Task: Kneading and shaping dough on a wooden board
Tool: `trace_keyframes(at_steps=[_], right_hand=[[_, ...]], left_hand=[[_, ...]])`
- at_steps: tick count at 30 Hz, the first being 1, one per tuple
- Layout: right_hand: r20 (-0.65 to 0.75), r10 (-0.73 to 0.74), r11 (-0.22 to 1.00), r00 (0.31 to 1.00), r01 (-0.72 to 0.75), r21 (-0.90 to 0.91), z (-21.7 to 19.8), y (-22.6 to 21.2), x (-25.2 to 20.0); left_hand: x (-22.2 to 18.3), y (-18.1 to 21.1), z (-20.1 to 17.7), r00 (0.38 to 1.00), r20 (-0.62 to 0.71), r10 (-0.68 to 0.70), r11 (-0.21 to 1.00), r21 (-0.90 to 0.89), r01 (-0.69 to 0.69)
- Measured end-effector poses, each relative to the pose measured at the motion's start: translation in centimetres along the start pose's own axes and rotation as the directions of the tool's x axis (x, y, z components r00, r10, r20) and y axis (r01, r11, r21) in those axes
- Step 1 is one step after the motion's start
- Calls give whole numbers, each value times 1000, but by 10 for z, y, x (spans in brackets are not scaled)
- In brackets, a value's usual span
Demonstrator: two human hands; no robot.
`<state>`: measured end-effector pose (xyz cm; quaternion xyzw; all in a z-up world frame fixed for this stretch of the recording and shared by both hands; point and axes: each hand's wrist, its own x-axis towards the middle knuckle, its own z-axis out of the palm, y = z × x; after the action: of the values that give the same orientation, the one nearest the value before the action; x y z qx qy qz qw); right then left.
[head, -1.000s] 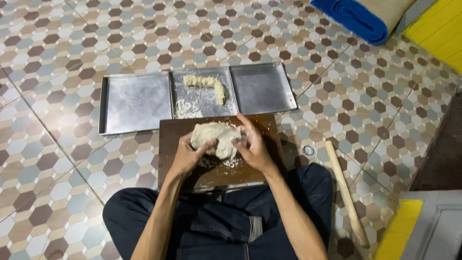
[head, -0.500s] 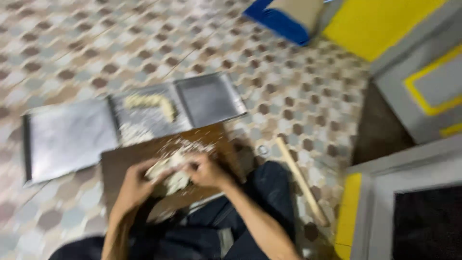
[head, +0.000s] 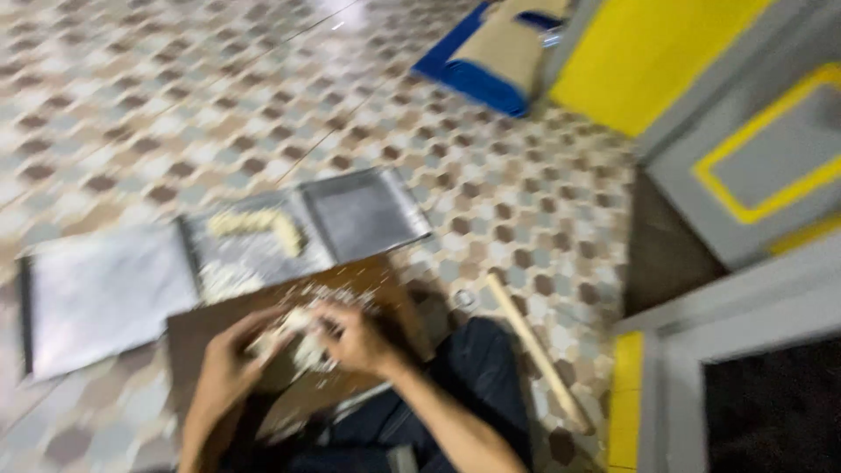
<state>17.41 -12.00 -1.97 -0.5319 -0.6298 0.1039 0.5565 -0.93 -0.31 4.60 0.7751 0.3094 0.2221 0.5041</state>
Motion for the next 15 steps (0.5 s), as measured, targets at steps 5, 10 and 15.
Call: trace_keyframes(at_steps=[5, 10, 15], right_hand=[[-49, 50, 989, 998, -56, -134, 0, -2, -1], [-13, 139, 990, 990, -140, -35, -3, -32, 13], [-12, 266, 959, 964, -263, 101, -6, -32, 9]], left_hand=[[-3, -2, 4, 914, -75, 399, 910, -90, -405], [-6, 13, 3, 893, -90, 442, 890, -81, -448], [5, -1, 8, 867, -43, 496, 864, -78, -498]])
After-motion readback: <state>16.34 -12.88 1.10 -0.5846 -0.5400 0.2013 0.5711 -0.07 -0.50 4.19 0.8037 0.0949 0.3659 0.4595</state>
